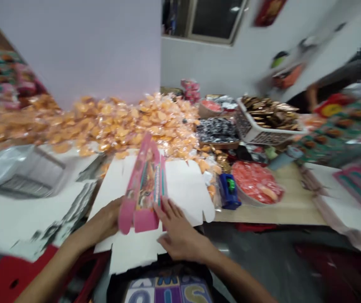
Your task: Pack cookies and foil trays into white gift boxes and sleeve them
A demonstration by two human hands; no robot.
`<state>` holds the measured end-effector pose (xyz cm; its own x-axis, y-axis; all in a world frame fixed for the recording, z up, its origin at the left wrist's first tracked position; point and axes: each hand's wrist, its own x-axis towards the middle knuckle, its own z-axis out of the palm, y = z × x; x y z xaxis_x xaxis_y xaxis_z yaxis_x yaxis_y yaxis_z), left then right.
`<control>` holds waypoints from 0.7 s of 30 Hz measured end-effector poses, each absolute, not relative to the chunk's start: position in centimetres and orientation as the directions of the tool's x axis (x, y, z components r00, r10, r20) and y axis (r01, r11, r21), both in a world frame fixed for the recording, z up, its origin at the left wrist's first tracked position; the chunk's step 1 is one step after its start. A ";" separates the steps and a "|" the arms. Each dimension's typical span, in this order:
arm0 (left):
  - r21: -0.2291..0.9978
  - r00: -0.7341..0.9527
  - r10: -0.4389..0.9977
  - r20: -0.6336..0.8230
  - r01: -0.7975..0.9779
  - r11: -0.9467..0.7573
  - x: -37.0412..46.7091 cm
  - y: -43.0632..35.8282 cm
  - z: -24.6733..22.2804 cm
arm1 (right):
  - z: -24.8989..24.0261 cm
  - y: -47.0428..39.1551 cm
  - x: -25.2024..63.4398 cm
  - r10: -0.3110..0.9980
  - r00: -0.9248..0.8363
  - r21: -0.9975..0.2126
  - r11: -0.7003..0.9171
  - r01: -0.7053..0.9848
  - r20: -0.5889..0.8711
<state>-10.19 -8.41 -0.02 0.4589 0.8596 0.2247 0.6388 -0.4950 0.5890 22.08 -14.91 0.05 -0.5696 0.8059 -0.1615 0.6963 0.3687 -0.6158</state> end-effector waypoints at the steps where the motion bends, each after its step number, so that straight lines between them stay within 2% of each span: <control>1: 0.601 0.479 0.849 0.221 0.619 -0.505 -9.6 -8.2 -0.7 | 0.0 -14.8 21.4 0.860 -0.477 -0.597 0.289 0.749 -0.182; 3: 0.601 0.464 0.845 0.267 0.605 -0.522 -8.1 -7.9 -1.8 | 0.0 -13.6 20.7 0.937 -0.310 -0.610 0.152 0.777 -0.162; 4: 0.597 0.398 0.861 0.316 0.621 -0.507 -7.3 -7.8 -2.1 | 0.3 -12.8 20.9 0.954 -0.272 -0.657 0.124 0.744 -0.128; 7: 0.632 0.055 0.897 0.439 0.691 -0.352 -5.7 -7.7 -1.9 | 1.8 -11.6 22.6 0.920 -0.392 -0.846 0.216 0.487 0.010; 9: 0.673 -0.104 0.912 0.396 0.709 -0.212 -5.4 -7.7 -1.2 | 3.0 -11.3 23.6 0.856 -0.509 -0.914 0.273 0.299 0.089; 11: 0.699 -0.153 0.938 0.311 0.705 -0.117 -5.3 -7.7 -0.3 | 3.9 -10.4 23.8 0.852 -0.519 -0.919 0.259 0.297 0.072; 13: 0.712 -0.119 0.952 0.281 0.692 -0.124 -5.4 -7.7 0.3 | 4.4 -8.6 23.1 0.916 -0.400 -0.866 0.213 0.453 0.016; 14: 0.710 -0.051 0.955 0.293 0.681 -0.181 -5.5 -7.7 0.4 | 4.4 -7.5 22.6 0.952 -0.307 -0.819 0.179 0.545 0.003; 17: 0.642 0.266 0.893 0.362 0.624 -0.446 -6.3 -7.9 0.3 | 4.1 -4.6 21.3 0.996 -0.065 -0.713 0.089 0.695 0.061; 19: 0.549 0.410 0.809 0.422 0.594 -0.588 -7.2 -8.0 -0.3 | 3.9 -4.0 21.0 0.994 -0.011 -0.696 0.081 0.713 0.106; 21: 0.457 0.453 0.756 0.473 0.607 -0.650 -8.5 -8.0 -1.2 | 3.9 -4.8 21.3 0.987 -0.080 -0.701 0.158 0.695 0.143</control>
